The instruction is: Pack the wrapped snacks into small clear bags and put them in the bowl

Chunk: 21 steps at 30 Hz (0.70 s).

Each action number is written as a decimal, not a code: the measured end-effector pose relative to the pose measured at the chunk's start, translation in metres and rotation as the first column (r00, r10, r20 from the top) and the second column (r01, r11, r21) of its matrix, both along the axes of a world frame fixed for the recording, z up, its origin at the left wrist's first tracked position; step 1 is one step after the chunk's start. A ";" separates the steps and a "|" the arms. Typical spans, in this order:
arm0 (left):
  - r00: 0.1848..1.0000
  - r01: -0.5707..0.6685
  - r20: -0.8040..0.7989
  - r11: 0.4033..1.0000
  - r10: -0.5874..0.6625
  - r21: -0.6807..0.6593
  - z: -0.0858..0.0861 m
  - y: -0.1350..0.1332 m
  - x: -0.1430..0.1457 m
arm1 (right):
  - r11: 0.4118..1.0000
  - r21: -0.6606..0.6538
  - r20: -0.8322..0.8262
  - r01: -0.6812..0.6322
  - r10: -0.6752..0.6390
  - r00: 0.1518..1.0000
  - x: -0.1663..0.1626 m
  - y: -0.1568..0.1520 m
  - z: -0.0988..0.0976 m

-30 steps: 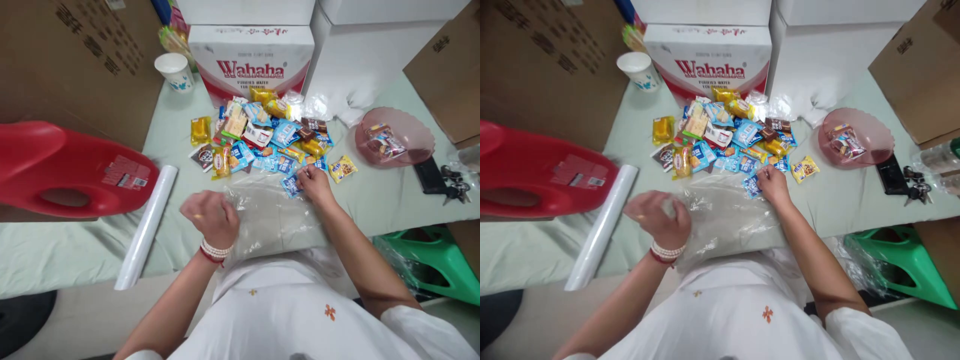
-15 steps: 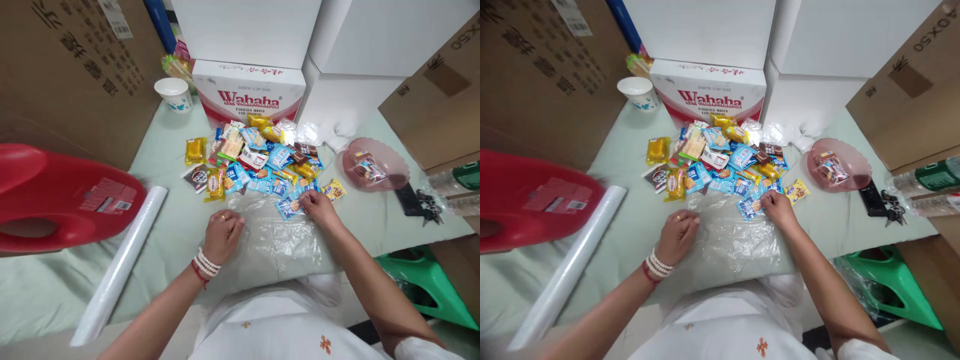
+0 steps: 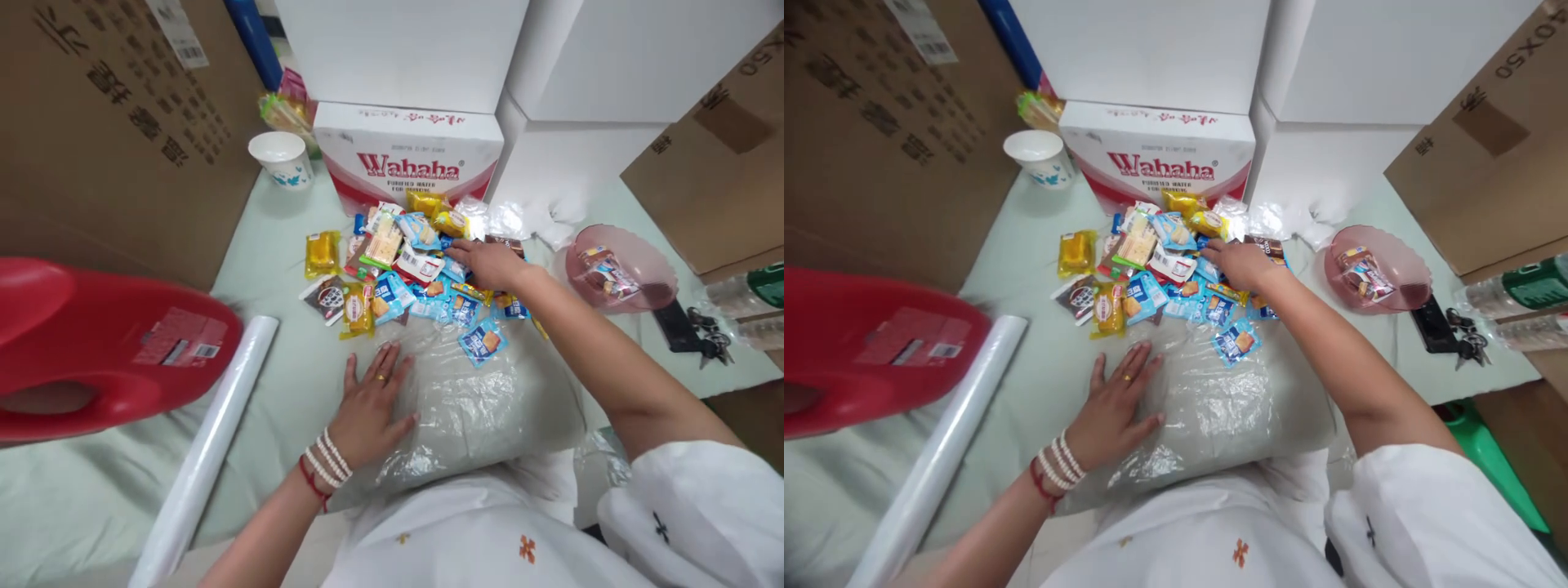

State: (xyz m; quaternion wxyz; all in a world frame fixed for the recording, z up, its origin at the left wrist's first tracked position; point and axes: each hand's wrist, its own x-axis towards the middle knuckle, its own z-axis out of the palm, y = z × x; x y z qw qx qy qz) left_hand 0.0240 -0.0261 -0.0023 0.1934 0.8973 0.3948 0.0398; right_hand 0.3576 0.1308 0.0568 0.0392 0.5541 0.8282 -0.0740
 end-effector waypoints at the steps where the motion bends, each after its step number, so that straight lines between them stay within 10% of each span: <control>1: 1.000 0.003 -0.004 1.000 -0.003 -0.003 0.000 -0.001 -0.001 | 0.999 0.012 0.006 0.033 -0.034 0.999 0.001 -0.002 0.002; 10: 0.999 0.000 -0.034 1.000 0.001 0.024 -0.005 -0.005 -0.003 | 0.949 0.111 -0.148 0.296 -0.278 0.949 0.002 -0.122 0.048; 16: 0.998 -0.001 -0.063 1.000 0.003 0.022 -0.004 -0.006 -0.003 | 0.984 -0.180 -0.147 -0.002 -0.025 0.989 -0.075 -0.163 0.013; 21: 0.999 -0.038 -0.008 0.999 0.038 -0.005 -0.002 -0.012 -0.034 | 0.984 -0.175 -0.355 -0.032 -0.032 0.934 -0.062 -0.186 -0.009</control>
